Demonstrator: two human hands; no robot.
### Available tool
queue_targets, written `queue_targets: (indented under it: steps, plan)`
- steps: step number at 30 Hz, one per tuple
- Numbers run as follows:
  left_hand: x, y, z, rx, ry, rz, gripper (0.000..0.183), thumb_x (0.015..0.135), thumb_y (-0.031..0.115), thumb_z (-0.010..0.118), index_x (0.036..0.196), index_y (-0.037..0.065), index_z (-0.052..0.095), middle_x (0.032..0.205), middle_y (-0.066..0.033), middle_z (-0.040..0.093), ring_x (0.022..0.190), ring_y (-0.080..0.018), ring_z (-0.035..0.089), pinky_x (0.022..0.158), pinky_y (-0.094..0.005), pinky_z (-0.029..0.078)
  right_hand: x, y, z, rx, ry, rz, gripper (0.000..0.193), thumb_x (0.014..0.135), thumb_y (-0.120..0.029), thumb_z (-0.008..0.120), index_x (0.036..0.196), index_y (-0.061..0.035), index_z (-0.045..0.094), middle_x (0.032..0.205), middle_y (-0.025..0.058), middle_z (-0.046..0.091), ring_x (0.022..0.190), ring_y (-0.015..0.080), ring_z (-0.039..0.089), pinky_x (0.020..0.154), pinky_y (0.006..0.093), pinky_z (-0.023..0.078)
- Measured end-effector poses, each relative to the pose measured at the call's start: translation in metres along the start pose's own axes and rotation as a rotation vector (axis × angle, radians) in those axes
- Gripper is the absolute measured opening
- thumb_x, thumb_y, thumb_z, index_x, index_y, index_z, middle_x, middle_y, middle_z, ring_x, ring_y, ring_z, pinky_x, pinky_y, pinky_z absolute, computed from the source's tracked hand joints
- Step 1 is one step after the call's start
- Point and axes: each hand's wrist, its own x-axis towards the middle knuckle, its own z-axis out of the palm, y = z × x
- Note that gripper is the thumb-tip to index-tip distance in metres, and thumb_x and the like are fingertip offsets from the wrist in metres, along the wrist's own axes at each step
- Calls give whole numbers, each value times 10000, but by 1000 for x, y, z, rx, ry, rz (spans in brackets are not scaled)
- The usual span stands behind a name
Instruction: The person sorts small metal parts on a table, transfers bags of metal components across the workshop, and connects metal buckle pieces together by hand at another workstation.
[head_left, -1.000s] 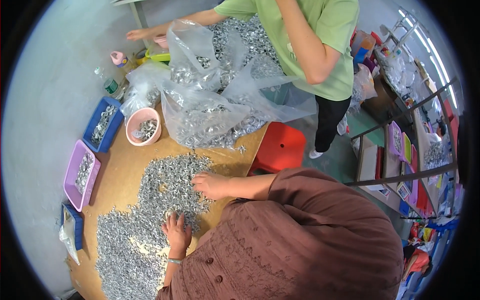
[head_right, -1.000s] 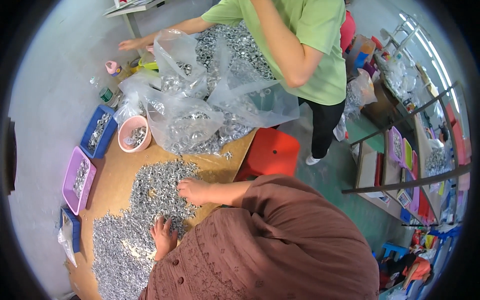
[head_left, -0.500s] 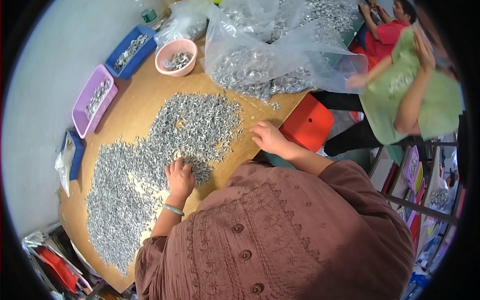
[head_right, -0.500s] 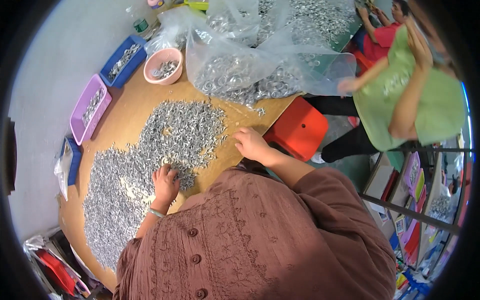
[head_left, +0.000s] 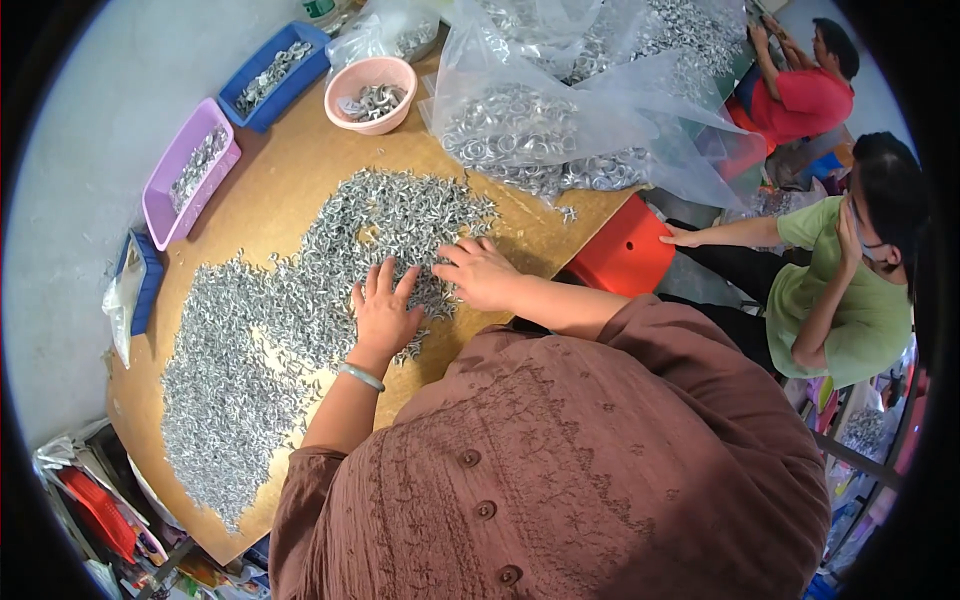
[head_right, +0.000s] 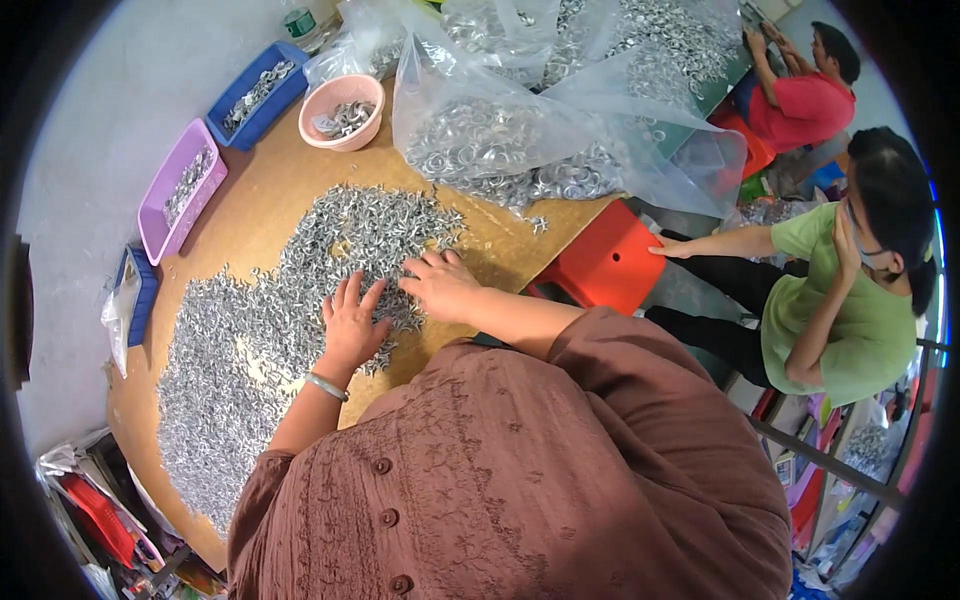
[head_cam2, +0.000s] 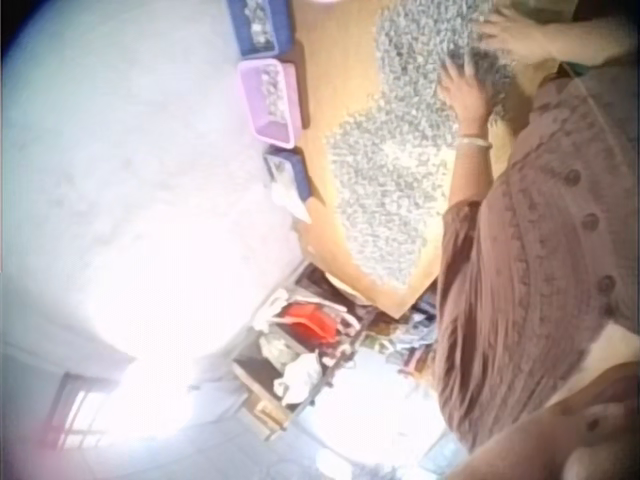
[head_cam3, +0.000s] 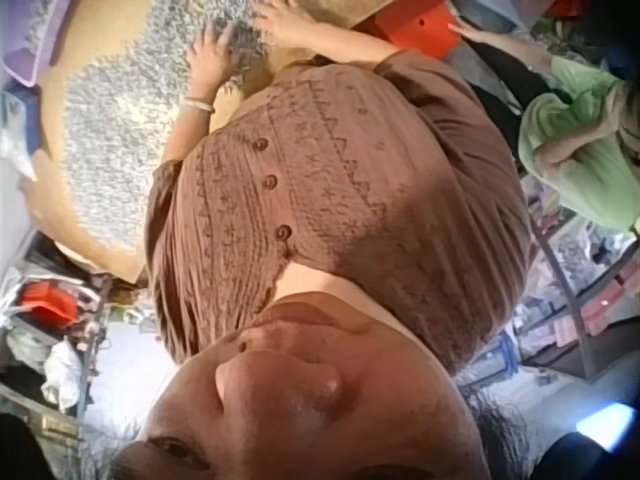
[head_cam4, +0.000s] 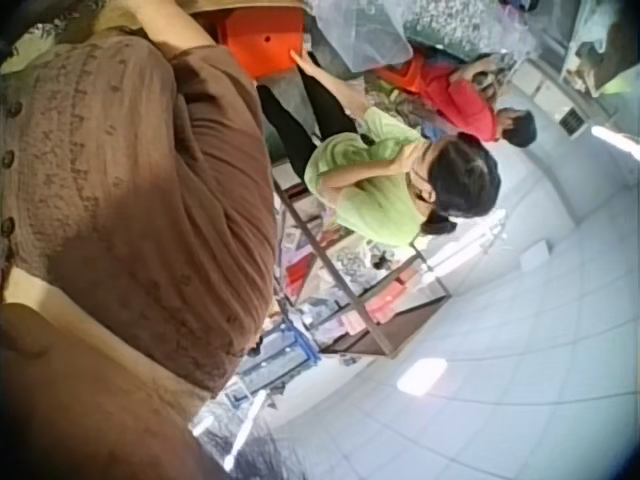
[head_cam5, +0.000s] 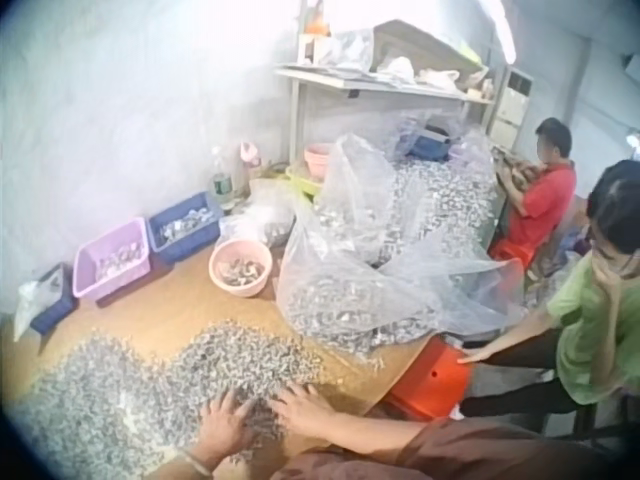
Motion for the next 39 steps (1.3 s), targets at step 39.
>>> queue_targets:
  steps: [39]
  plan:
    - [-28, -1, 10, -37, 38, -186, 358, 722, 197, 584, 1075, 166, 540, 1307, -141, 314, 1221, -358, 254, 972, -549, 162, 39, 41, -28, -134, -8, -240, 91, 688, -112, 540, 711, -77, 621, 894, 55, 510, 916, 223, 439, 800, 361, 339]
